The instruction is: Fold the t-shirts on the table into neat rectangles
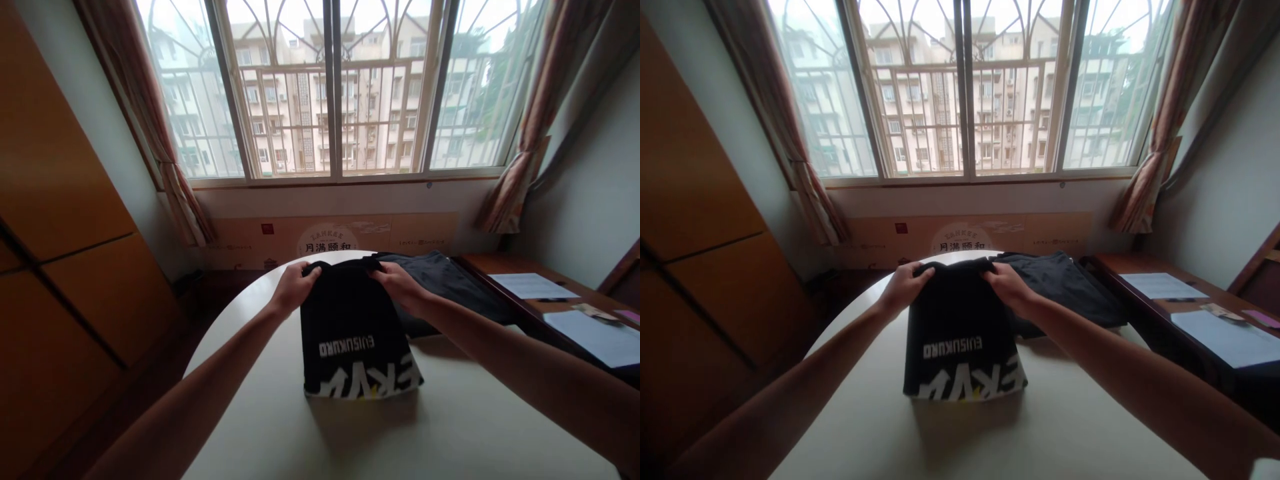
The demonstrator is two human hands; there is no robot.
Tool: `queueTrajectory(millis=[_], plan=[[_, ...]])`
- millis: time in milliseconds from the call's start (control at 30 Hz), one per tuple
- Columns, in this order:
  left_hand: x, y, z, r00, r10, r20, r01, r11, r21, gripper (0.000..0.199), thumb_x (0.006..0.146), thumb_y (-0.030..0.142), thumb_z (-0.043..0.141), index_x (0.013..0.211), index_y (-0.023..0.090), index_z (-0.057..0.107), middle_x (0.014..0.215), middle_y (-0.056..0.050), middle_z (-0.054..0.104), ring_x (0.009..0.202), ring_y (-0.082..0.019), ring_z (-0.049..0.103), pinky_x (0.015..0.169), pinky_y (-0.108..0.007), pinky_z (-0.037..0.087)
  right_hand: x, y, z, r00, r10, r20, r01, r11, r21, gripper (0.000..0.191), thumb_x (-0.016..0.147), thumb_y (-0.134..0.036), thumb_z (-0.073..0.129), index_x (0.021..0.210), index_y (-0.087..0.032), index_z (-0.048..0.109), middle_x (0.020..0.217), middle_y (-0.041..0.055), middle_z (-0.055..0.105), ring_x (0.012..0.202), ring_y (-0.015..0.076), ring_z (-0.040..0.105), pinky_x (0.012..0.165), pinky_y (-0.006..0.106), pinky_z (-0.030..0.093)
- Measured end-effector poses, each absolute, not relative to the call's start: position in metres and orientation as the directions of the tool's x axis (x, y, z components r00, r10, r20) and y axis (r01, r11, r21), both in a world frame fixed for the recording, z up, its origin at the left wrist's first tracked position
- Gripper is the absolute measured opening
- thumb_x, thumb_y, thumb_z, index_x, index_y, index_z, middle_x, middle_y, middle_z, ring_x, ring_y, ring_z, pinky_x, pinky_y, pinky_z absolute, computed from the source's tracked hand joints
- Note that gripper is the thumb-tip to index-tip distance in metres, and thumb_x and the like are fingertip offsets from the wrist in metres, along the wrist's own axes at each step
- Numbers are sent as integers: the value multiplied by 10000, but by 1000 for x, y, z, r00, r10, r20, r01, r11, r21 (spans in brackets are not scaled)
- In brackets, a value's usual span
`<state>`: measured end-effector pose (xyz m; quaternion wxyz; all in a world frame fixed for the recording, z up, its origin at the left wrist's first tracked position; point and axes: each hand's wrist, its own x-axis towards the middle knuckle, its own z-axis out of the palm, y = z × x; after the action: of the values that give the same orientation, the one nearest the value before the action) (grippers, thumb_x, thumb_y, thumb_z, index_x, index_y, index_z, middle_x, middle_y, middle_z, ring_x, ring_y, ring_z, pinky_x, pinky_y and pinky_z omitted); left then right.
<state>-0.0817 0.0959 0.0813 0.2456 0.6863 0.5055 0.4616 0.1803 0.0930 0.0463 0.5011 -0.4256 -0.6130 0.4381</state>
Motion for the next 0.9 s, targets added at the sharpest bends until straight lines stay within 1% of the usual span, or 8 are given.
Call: queueTrajectory(millis=[67,200,267,367,533,667,767,900], plan=[[-79,132,71,-27,942,334,467,-284,837,272,853,424,700,807,156,719,761,-55,728,728,-223,676,611,-276,486,173,135,40,12,985,173,248,165,-955,221,878,-381,666,816,-170,689,743,-7,642,673,156,559,604,241,417],[-76,174,32,-116,993,3,501,56,864,283,847,365,735,675,160,644,604,-49,647,600,-214,634,531,-280,453,163,196,10,125,988,94,349,45,-936,126,791,-257,732,737,-156,680,677,13,648,653,175,593,615,256,454],[-77,181,11,-144,988,-52,547,123,828,232,823,270,736,650,163,623,575,-43,622,568,-210,617,508,-281,431,161,213,-8,164,984,74,384,5,-923,89,761,-211,759,750,-148,698,679,26,664,671,186,622,634,260,473],[-82,189,-11,-178,984,-30,579,129,805,212,826,178,678,624,169,610,552,-34,588,587,-210,621,512,-274,407,160,230,-28,204,976,82,427,-13,-904,35,804,-172,729,812,-139,736,768,54,721,760,187,673,691,242,491],[-89,210,-24,-221,975,10,629,135,765,285,877,232,639,597,189,612,576,-65,610,719,-262,683,602,-292,446,160,250,-34,250,963,95,521,-51,-852,188,907,-253,687,771,-137,743,807,102,750,782,217,702,688,256,489],[-90,220,-22,-216,973,84,665,83,742,363,889,293,657,544,196,600,729,-138,712,936,-326,716,782,-332,497,157,256,-30,239,959,153,613,-27,-790,302,902,-280,737,624,-172,688,807,123,747,886,252,711,766,272,478],[-91,222,-22,-234,963,134,645,50,763,209,846,246,685,646,187,667,890,-150,769,1079,-327,704,894,-336,502,156,257,-31,228,959,170,644,-18,-765,409,923,-305,739,545,-188,636,724,116,712,868,260,708,758,278,467],[-94,228,-21,-248,960,128,551,32,834,158,848,221,662,694,185,681,808,-92,744,954,-274,723,826,-304,527,160,259,-34,228,956,186,633,0,-774,482,992,-366,678,549,-181,632,662,90,668,750,243,691,667,289,466]])
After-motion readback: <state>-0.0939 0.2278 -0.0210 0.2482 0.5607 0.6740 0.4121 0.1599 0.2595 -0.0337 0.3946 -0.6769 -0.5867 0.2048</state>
